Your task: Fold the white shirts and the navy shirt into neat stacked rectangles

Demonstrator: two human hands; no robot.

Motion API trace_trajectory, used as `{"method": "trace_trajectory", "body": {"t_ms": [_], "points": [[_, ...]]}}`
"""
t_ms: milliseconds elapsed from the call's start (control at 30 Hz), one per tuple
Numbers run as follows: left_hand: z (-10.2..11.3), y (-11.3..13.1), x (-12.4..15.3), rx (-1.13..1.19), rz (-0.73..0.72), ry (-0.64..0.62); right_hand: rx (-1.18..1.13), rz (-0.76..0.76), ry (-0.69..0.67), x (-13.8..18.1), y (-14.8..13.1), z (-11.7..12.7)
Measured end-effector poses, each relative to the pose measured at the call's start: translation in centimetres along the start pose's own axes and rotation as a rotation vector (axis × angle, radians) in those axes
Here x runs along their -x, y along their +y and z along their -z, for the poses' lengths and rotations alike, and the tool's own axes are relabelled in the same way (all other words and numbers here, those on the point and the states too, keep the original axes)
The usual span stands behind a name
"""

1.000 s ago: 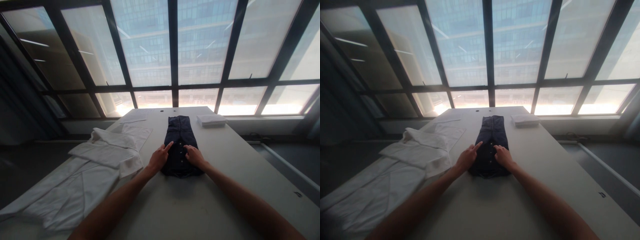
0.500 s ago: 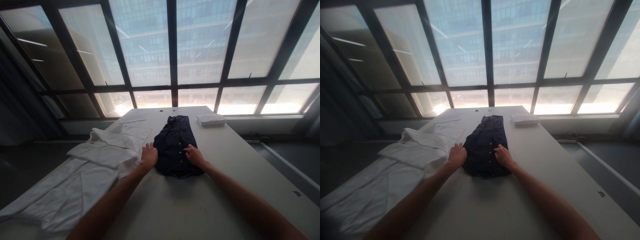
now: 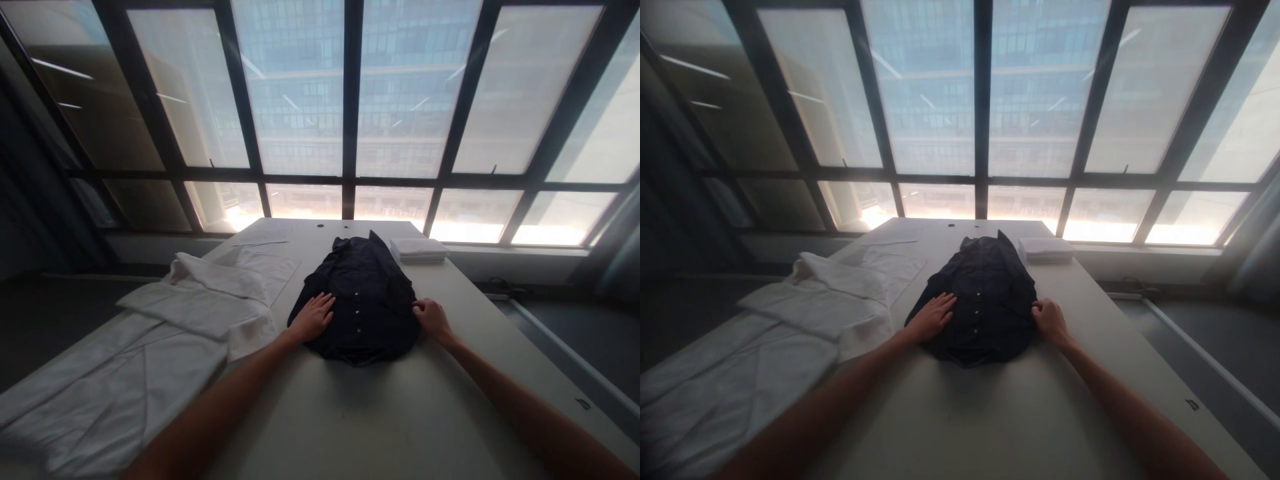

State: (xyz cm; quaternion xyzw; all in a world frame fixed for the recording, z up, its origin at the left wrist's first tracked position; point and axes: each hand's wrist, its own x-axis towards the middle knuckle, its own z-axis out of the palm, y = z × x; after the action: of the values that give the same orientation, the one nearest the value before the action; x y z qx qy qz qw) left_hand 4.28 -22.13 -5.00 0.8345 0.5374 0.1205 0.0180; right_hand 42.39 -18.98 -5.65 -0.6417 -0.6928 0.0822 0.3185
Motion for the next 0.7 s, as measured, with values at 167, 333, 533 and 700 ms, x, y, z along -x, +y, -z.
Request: {"method": "trace_trajectory", "body": {"t_ms": [167,333,533,700], "points": [[0.2,0.5,0.1,-0.028,0.028,-0.033,0.055,-0.072,-0.176,-0.6,2.4,2.1],[0.3,1.0,0.5,-0.073,0.048,-0.066,0.129,-0.008,-0.025,-1.2,-0.5,2.0],[0.2,2.8,2.7,-0.15,0.091,-0.084,0.129,0.308,-0.04,-1.4,-6.1,-1.5],[0.5,3.8,4.2,-0.143,0.106,-0.11,0.222,0.318,-0.047,-1.2,-6.5,-3.8]]}}
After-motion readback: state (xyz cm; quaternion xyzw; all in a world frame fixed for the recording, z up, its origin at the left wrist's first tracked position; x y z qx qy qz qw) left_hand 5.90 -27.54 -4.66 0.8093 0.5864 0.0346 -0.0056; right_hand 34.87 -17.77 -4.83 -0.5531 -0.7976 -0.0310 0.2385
